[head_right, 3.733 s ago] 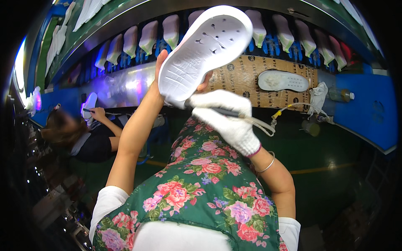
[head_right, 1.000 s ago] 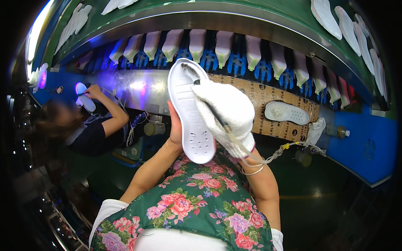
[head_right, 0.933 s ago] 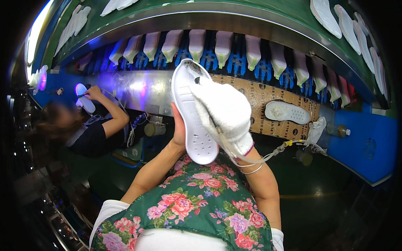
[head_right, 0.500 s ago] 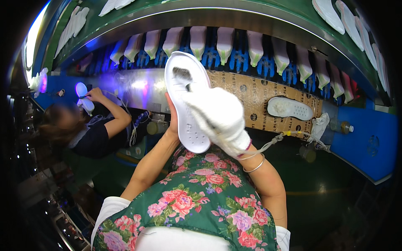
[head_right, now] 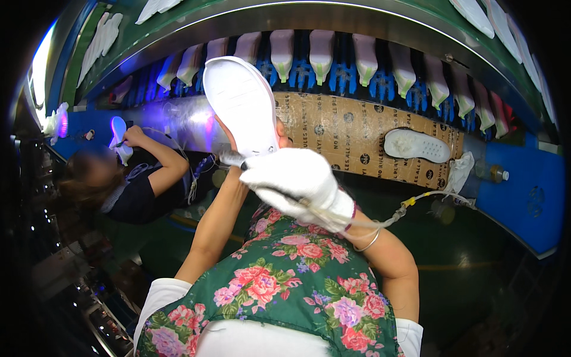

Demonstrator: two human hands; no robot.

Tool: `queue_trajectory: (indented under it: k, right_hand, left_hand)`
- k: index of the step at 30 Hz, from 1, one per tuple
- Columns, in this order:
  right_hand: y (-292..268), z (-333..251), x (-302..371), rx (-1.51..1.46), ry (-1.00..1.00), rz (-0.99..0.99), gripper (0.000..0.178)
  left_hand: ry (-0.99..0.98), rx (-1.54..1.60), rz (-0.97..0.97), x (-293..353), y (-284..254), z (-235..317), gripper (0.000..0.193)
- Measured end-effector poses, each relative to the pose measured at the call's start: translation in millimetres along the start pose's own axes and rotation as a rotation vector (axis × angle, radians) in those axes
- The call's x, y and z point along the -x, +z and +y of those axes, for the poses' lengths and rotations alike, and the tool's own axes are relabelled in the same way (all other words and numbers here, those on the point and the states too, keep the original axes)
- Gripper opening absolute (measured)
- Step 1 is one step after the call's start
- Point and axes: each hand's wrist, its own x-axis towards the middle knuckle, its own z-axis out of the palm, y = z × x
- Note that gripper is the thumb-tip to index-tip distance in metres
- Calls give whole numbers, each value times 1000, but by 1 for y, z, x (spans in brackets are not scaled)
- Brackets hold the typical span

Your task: The person applies liquid to shoe soles using a brush applicator and places them onto an overhead conveyor belt.

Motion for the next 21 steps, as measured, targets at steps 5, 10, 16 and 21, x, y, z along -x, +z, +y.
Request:
queue_trajectory:
  k: [5, 10, 16, 21]
  right_hand:
    - [17, 1, 14, 270, -8, 101, 32]
    - [5, -4, 7, -60, 36, 17, 32]
    - [15, -3, 20, 140, -77, -14, 27]
    - [0, 1, 13, 49, 121, 56, 29]
  left_hand:
    - [-2, -29, -151, -14, 8, 11, 131]
    - [20, 104, -210, -18, 5, 19, 114]
    - [69, 71, -297, -30, 1, 29, 104]
    - [70, 5, -128, -26, 13, 32, 107]
